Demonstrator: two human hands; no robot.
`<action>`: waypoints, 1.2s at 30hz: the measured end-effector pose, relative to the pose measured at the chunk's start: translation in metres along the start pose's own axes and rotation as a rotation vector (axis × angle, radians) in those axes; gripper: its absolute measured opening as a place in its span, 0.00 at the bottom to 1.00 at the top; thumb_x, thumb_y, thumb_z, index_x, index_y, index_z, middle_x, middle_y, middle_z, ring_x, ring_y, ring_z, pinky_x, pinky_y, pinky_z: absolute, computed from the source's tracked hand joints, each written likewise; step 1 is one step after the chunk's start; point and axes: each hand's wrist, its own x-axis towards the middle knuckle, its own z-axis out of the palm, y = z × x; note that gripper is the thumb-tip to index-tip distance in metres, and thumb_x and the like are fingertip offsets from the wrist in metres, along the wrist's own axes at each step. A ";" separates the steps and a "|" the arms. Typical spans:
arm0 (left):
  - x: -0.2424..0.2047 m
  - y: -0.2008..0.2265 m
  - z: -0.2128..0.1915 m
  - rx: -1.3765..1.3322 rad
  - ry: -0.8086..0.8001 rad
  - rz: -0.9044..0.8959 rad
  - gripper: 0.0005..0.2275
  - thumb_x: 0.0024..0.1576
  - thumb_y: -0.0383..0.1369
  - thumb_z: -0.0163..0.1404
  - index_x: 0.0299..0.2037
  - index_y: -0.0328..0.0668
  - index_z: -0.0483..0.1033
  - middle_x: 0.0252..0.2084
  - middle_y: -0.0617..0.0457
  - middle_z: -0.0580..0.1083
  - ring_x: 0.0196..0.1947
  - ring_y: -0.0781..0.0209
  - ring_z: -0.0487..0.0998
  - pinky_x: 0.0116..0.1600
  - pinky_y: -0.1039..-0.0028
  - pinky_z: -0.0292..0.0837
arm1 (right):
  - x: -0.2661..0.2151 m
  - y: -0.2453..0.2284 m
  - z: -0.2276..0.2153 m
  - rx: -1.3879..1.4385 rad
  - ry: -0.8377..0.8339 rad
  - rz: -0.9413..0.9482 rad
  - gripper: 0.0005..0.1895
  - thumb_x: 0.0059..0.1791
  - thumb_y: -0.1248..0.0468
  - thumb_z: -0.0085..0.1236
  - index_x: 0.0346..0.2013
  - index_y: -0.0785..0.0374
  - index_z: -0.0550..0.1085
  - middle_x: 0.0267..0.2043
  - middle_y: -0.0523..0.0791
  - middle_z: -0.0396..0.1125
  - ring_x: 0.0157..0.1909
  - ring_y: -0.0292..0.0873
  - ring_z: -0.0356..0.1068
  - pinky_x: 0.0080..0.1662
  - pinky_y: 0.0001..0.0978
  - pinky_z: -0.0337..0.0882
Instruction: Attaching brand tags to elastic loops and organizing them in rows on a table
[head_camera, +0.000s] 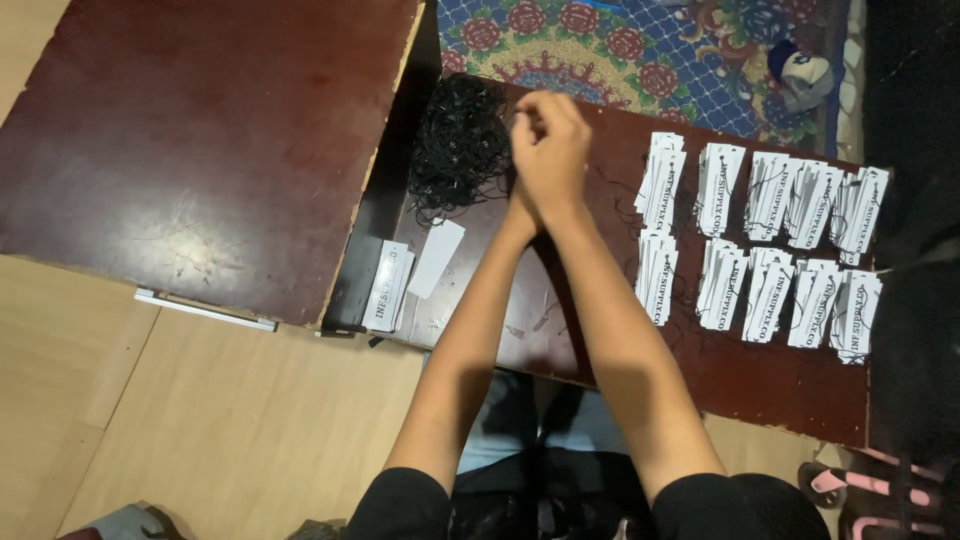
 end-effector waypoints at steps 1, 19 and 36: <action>-0.005 0.025 -0.004 0.112 0.108 -0.054 0.11 0.56 0.25 0.51 0.48 0.37 0.77 0.45 0.48 0.80 0.43 0.64 0.77 0.50 0.72 0.77 | 0.001 0.004 -0.007 -0.068 0.049 0.004 0.08 0.48 0.77 0.53 0.36 0.64 0.77 0.35 0.47 0.71 0.36 0.39 0.71 0.38 0.26 0.74; -0.005 0.061 -0.028 -0.834 0.360 -0.269 0.12 0.70 0.37 0.41 0.50 0.39 0.74 0.24 0.65 0.50 0.15 0.75 0.52 0.20 0.84 0.50 | -0.136 -0.004 -0.079 -0.382 0.059 0.101 0.05 0.38 0.68 0.59 0.24 0.57 0.70 0.23 0.43 0.61 0.26 0.50 0.69 0.31 0.38 0.70; -0.023 0.121 0.021 0.579 0.019 -0.102 0.07 0.69 0.35 0.36 0.48 0.48 0.66 0.32 0.38 0.73 0.35 0.37 0.78 0.43 0.54 0.72 | -0.093 -0.090 -0.044 -0.311 -0.224 -0.189 0.09 0.45 0.67 0.63 0.39 0.64 0.78 0.41 0.51 0.68 0.43 0.56 0.67 0.43 0.45 0.64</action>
